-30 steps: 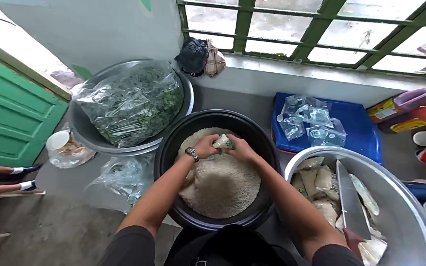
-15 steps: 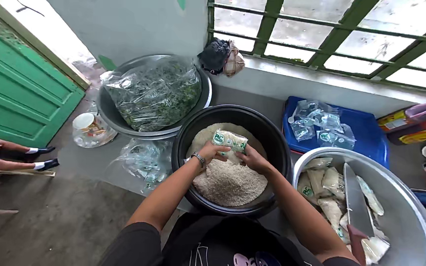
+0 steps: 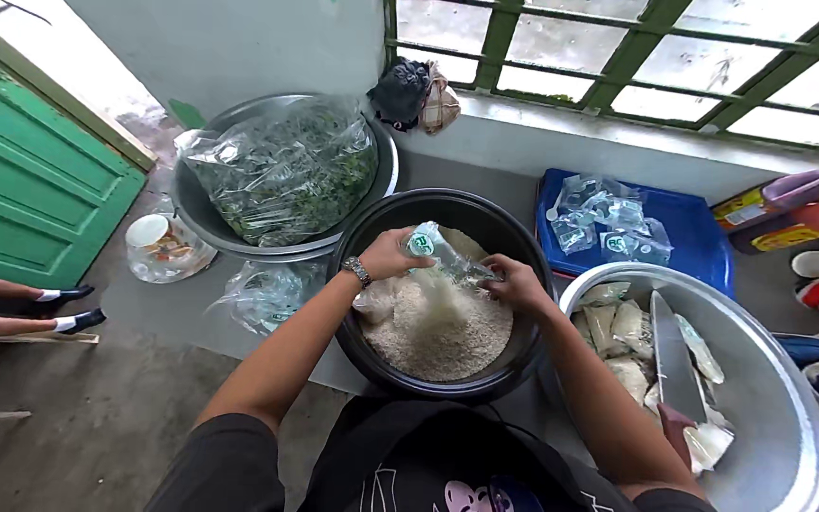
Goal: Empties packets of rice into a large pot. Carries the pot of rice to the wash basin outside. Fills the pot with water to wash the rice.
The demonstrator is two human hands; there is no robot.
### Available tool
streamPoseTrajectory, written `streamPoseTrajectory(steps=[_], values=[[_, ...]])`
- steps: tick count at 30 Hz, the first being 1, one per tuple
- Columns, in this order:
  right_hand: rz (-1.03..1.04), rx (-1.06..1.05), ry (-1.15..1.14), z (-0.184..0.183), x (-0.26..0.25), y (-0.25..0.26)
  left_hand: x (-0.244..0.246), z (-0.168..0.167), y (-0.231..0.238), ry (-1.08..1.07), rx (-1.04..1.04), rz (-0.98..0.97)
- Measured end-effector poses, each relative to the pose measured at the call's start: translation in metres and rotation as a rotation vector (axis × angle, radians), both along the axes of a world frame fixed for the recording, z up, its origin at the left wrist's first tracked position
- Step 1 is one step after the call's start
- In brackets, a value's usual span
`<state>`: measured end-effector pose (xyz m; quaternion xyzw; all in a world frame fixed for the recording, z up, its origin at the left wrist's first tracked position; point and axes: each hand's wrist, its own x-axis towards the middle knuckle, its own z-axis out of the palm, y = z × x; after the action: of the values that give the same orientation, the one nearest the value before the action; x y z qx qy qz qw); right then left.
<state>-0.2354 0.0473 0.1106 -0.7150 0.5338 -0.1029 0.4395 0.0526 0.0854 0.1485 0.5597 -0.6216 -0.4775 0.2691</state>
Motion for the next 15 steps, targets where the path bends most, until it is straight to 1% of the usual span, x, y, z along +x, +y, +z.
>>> streamPoseTrajectory(steps=[2, 4, 6, 8, 11, 13, 15], values=[[-0.068, -0.055, -0.094, 0.012, -0.002, 0.001, 0.0, 0.011, -0.001, -0.026, -0.12, -0.035], [-0.051, -0.124, -0.106, 0.019, -0.002, -0.002, -0.003, 0.02, -0.001, -0.09, -0.209, -0.073], [0.057, -0.07, -0.037, 0.021, 0.002, 0.001, -0.009, 0.026, 0.001, -0.182, -0.22, -0.128], [0.075, -0.094, -0.019, 0.022, 0.006, 0.0, -0.014, 0.032, -0.005, -0.29, -0.214, -0.173], [0.176, -0.036, 0.078, 0.024, 0.01, 0.0, -0.026, 0.036, -0.01, -0.45, -0.17, -0.236], [0.182, -0.063, 0.106, 0.031, 0.012, -0.004, -0.034, 0.044, -0.014, -0.552, -0.168, -0.272], [0.224, -0.001, 0.074, 0.034, 0.013, -0.003, -0.044, 0.047, -0.013, -0.64, -0.194, -0.315]])
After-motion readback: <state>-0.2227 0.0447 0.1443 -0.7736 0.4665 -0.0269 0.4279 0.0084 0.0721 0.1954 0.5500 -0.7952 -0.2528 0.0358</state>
